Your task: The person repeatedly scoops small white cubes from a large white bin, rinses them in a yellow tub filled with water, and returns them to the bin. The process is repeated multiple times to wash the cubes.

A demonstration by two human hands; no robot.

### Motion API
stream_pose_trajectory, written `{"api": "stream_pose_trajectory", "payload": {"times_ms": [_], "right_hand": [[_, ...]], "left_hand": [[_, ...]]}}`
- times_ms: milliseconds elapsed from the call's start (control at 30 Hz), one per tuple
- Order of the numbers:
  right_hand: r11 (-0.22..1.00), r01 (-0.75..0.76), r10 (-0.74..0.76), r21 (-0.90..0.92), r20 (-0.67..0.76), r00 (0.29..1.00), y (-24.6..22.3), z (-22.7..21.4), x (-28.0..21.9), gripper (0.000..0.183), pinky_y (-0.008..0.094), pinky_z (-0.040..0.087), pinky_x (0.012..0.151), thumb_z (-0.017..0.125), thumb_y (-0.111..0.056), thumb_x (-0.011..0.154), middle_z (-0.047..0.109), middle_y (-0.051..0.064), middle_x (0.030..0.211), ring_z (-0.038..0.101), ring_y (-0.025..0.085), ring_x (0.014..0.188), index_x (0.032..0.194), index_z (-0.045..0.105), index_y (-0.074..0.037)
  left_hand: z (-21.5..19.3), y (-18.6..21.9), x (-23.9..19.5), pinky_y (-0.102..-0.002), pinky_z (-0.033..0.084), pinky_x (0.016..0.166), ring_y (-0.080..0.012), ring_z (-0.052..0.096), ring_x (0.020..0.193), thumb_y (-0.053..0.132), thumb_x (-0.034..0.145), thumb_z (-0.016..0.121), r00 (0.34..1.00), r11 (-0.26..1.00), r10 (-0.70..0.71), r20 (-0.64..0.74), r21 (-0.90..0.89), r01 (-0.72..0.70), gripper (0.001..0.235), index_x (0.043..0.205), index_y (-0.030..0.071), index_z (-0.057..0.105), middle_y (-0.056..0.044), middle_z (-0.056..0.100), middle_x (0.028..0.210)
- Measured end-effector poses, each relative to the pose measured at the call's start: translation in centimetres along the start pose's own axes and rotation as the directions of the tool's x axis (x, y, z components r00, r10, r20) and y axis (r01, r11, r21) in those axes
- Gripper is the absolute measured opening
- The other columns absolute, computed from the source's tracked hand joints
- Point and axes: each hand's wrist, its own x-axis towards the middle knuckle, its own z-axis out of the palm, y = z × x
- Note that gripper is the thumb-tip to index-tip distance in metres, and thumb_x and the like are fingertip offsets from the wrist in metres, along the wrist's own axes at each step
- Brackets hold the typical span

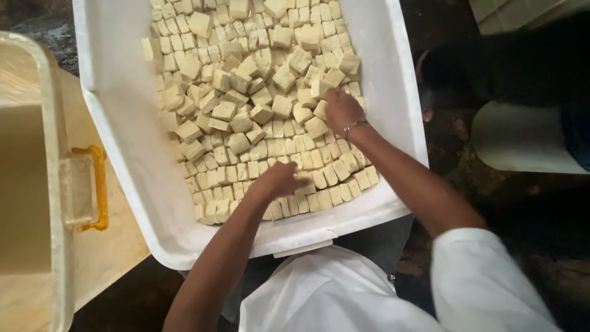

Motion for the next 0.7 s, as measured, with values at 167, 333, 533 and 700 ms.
{"api": "stream_pose_trajectory", "payload": {"times_ms": [167,333,533,700], "right_hand": [[0.960,-0.224,0.194,0.167,0.179,0.964,0.6,0.4,1.8,0.042,0.046,0.056,0.086,0.076,-0.027,0.081,0.071,0.022,0.094,0.070,0.038,0.092,0.118,0.065,-0.011],[0.931,-0.285,0.249,0.230,0.173,0.953,0.8,0.0,1.5,0.043,0.044,0.057,0.081,0.085,-0.029,0.070,0.071,0.017,0.091,0.069,0.033,0.088,0.096,0.064,-0.003],[0.981,-0.182,0.172,0.072,0.128,0.977,-3.1,0.4,-0.3,0.072,0.048,0.056,0.084,0.091,-0.035,0.071,0.067,0.024,0.110,0.067,0.039,0.097,0.121,0.052,-0.001],[0.984,-0.167,0.158,0.064,0.125,0.979,-4.8,2.1,-2.1,0.082,0.051,0.056,0.088,0.086,-0.028,0.078,0.057,0.028,0.133,0.066,0.044,0.106,0.140,0.039,-0.003]], "left_hand": [[-2.9,-4.8,2.3,-0.055,0.055,0.090,-0.0414,0.070,0.104,0.018,0.098,0.056,0.832,0.988,-0.059,-0.551,0.085,0.126,0.024,0.104,0.000,0.072,-0.024,0.072,0.108],[-4.1,-9.6,3.9,-0.059,0.052,0.081,-0.0548,0.063,0.094,0.017,0.085,0.068,0.617,0.996,-0.091,-0.782,-0.058,0.074,0.054,0.128,-0.010,0.048,-0.036,0.061,0.110],[-3.6,-9.4,3.8,-0.057,0.054,0.082,-0.0497,0.065,0.101,0.017,0.085,0.068,0.681,0.985,-0.106,-0.724,0.015,0.169,0.049,0.125,-0.002,0.048,-0.030,0.062,0.117],[-4.2,-8.3,2.4,-0.058,0.053,0.086,-0.0447,0.066,0.106,0.018,0.087,0.068,0.694,0.962,-0.179,-0.697,0.025,0.273,0.051,0.131,0.001,0.050,-0.024,0.064,0.119]]}}
